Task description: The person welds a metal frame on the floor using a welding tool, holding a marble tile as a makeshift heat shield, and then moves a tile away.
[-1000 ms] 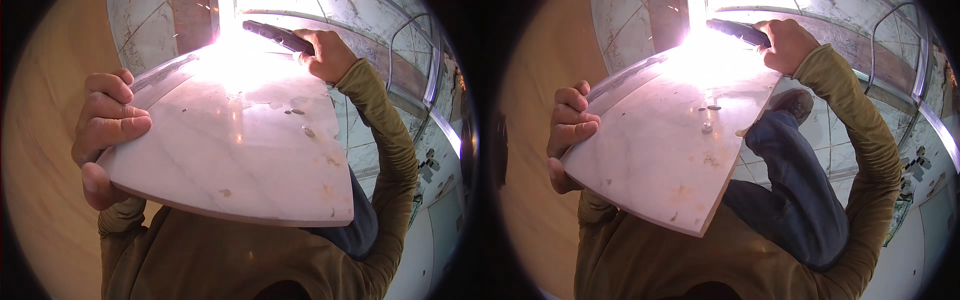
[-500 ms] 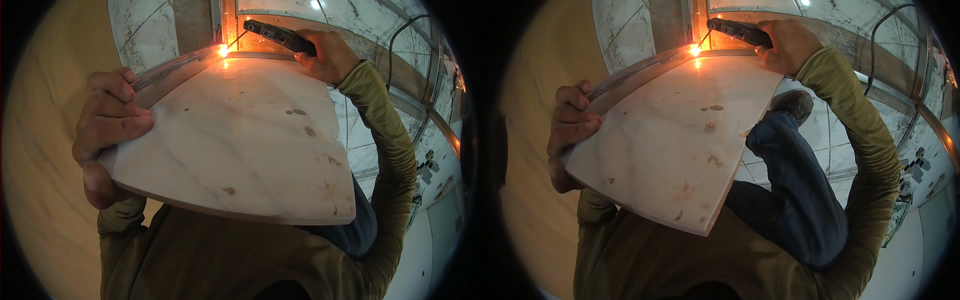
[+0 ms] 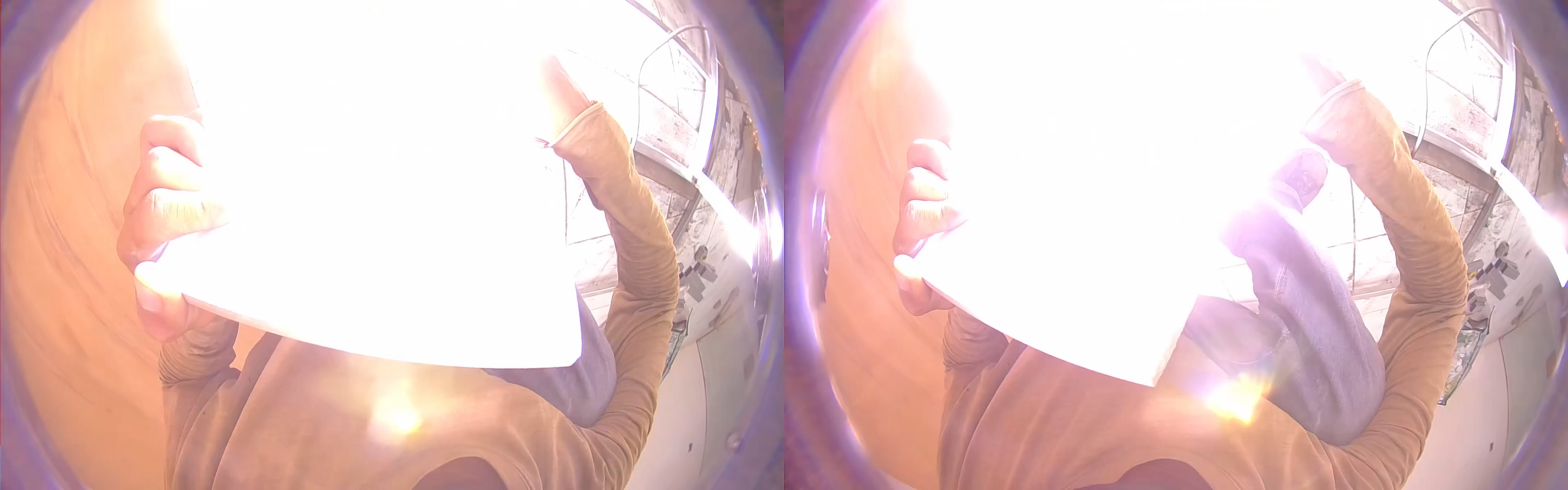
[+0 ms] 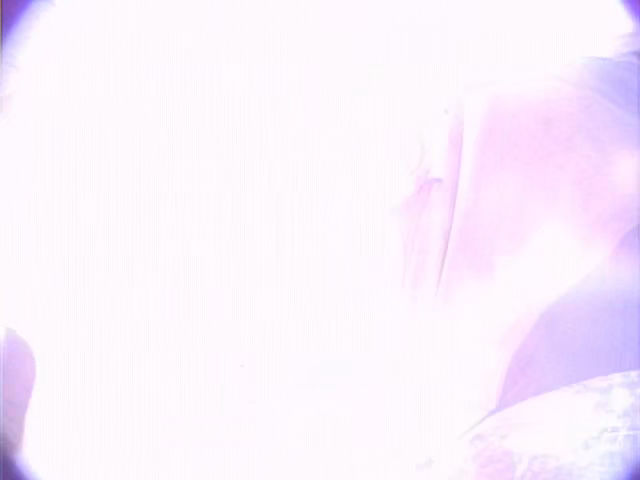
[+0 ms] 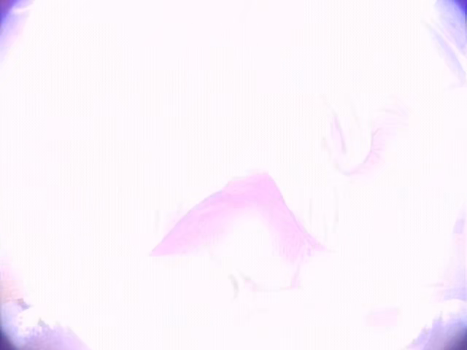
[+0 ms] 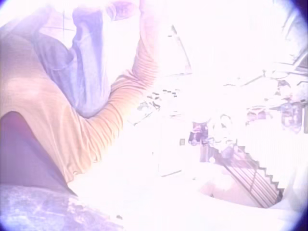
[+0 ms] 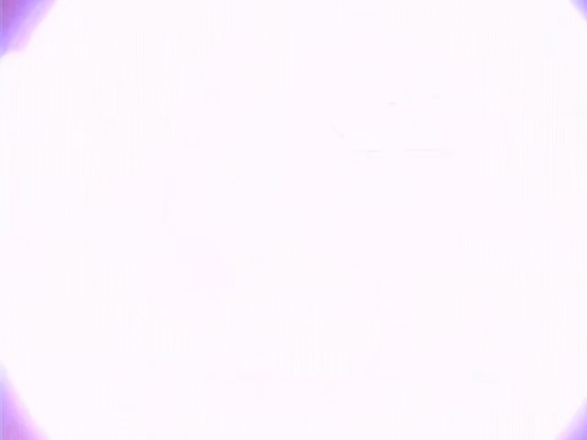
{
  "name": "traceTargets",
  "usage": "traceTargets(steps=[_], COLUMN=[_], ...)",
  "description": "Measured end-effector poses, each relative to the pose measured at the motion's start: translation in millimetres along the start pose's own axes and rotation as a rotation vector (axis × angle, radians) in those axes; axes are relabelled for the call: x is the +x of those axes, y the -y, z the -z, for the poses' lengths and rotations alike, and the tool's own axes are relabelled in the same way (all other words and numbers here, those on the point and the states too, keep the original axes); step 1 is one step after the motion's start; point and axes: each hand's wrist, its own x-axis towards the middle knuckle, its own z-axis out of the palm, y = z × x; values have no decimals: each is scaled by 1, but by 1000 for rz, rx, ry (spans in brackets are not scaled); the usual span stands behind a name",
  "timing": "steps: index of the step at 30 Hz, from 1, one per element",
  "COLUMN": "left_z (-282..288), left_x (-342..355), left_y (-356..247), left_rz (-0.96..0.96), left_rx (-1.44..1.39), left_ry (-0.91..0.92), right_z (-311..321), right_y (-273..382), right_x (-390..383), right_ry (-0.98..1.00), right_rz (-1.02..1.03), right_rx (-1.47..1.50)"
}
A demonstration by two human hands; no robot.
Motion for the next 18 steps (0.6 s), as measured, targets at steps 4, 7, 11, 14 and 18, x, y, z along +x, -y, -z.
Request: traceTargets(steps=[4,7,11,14,18], left_z=[-3,-5,-4,-2,-6], left_x=[1,1,4,2,5], left_y=[2,3,6,4,-1], left_rz=[-10,-50,-87,-72,-4], left_rx=[-24,-31,-13,2,-33], left_ry=[-19,-8,1,-6,-31], right_z=[6,8,4,7,9], right_y=[8,31,31,33,36], right_x=[21,29,28,30,31], right_ry=[82,96,110,151,164], right_rz=[39,119,113,96,92], right_rx=[-199,-131,-100,-105,-129])
